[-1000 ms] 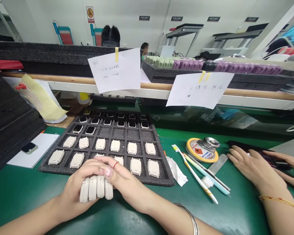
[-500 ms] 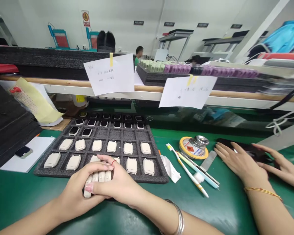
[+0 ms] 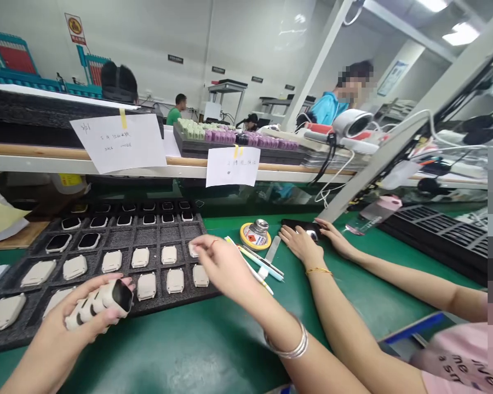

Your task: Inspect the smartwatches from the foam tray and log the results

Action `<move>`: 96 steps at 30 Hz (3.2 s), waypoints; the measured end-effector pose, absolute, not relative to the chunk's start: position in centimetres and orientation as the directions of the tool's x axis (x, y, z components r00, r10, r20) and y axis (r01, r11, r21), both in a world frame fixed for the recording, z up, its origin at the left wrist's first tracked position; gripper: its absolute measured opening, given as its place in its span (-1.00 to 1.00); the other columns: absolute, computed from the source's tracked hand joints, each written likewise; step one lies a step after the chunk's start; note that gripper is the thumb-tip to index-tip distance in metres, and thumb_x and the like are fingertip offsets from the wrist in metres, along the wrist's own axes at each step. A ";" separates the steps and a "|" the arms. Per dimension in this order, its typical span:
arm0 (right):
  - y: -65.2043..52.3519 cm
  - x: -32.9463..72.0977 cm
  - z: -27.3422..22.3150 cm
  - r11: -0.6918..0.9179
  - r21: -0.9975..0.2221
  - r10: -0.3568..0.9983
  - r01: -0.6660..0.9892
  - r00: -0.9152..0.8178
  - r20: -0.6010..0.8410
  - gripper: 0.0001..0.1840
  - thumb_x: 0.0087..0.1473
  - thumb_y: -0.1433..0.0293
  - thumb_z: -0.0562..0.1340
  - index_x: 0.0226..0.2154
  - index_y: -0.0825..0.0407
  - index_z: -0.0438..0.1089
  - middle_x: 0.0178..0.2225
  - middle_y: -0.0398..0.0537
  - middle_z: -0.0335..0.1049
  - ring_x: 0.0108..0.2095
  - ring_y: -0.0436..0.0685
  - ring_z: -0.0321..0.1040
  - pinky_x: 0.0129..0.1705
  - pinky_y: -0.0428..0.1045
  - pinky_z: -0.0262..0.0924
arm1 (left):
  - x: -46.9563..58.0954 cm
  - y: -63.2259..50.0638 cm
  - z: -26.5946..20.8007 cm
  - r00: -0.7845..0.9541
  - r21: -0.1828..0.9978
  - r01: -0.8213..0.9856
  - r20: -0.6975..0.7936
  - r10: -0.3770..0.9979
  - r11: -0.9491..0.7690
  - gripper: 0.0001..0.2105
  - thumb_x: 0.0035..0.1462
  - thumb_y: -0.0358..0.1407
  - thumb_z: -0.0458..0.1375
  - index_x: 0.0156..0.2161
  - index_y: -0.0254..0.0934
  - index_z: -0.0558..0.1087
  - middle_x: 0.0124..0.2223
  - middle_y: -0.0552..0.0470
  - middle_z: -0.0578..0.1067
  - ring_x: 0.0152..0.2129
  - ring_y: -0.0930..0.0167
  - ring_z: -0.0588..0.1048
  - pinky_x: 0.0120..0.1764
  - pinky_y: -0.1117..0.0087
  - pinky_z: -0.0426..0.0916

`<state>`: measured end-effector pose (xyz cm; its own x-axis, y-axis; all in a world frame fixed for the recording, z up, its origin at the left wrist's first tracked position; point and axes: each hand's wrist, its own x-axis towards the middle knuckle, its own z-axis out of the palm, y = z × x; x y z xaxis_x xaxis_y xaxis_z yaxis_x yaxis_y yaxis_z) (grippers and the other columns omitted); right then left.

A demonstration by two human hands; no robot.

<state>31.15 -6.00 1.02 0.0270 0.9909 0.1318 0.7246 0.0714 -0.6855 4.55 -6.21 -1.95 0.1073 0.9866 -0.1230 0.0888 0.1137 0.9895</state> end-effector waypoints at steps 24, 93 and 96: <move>-3.3 36.9 -3.7 -0.266 -0.353 0.961 0.897 0.274 -0.028 -0.74 0.25 0.28 0.24 -0.10 0.12 0.41 -0.16 -0.02 0.46 -0.23 0.09 0.46 -0.17 0.08 0.40 | 4.2 -5.8 -1.5 0.142 0.952 0.302 -0.094 0.985 0.048 -0.49 -0.22 0.00 0.38 -0.10 -0.14 0.55 -0.01 -0.04 0.60 0.00 0.08 0.50 0.08 0.13 0.40; -9.3 23.8 -3.3 0.708 -0.486 0.688 0.513 -0.341 0.641 -0.79 0.22 0.58 0.12 -0.19 -0.06 0.18 -0.34 -0.03 0.44 -0.35 0.05 0.48 -0.37 -0.08 0.43 | 4.6 -5.6 -4.3 0.411 0.830 0.403 0.212 0.887 -0.386 -0.71 0.10 -0.23 0.30 -0.06 -0.12 0.43 -0.03 0.10 0.60 -0.10 0.37 0.57 -0.05 0.43 0.42; -9.5 23.6 -3.2 0.708 -0.454 0.681 0.542 -0.353 0.641 -0.82 0.24 0.57 0.10 -0.20 -0.05 0.17 -0.36 -0.03 0.44 -0.37 0.04 0.48 -0.38 -0.09 0.43 | 4.5 -5.6 -4.3 0.407 0.825 0.414 0.209 0.889 -0.384 -0.70 0.10 -0.22 0.30 -0.05 -0.12 0.43 -0.02 0.10 0.60 -0.10 0.36 0.57 -0.07 0.43 0.43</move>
<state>23.63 -9.52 -3.19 -0.3528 0.6812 0.6415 0.5416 0.7077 -0.4537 4.55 -5.61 -4.34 0.4072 0.8890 0.2095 0.4140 -0.3841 0.8253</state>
